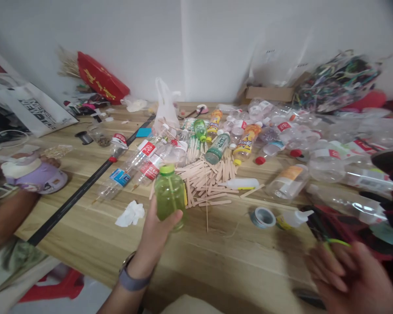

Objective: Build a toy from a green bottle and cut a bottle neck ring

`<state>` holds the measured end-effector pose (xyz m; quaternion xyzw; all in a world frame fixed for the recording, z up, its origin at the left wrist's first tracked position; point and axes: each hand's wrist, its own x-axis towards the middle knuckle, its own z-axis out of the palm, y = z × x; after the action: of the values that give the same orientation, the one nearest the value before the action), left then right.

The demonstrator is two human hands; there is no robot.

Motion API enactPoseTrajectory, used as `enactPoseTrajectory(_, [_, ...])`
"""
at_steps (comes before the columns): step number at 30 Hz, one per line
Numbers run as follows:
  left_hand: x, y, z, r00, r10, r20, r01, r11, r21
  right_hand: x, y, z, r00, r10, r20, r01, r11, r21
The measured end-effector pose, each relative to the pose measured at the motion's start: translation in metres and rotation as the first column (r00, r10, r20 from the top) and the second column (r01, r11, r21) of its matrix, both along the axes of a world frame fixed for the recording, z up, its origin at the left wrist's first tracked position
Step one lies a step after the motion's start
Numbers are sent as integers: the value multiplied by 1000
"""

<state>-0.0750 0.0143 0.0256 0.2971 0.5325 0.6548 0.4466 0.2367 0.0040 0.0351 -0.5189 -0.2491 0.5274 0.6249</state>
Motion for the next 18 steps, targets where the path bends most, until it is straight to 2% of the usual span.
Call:
enactPoseTrajectory(1, [5,-2,1,997,-65,-34,65,998,15,-15,2,2,1000,-26,-15,25,998,-53])
enactPoseTrajectory(3, [12,-5,4,977,-178,-119,183,983,33,-41,5,6,999,50,0,-50,996,-70])
enactPoseTrajectory(7, [21,-7,8,942,-257,-215,271,962,34,-73,4,9,980,191,59,-189,981,-40])
enactPoseTrajectory(11, [24,-6,6,927,-262,-268,284,958,43,-85,2,20,955,287,75,-286,958,-23])
enactPoseTrajectory(15, [26,-6,6,924,-275,-266,293,956,29,-90,1,34,945,310,104,-310,951,-19])
enactPoseTrajectory(18, [31,-7,10,912,-324,-250,340,940,24,-92,2,35,931,342,124,-341,940,-32])
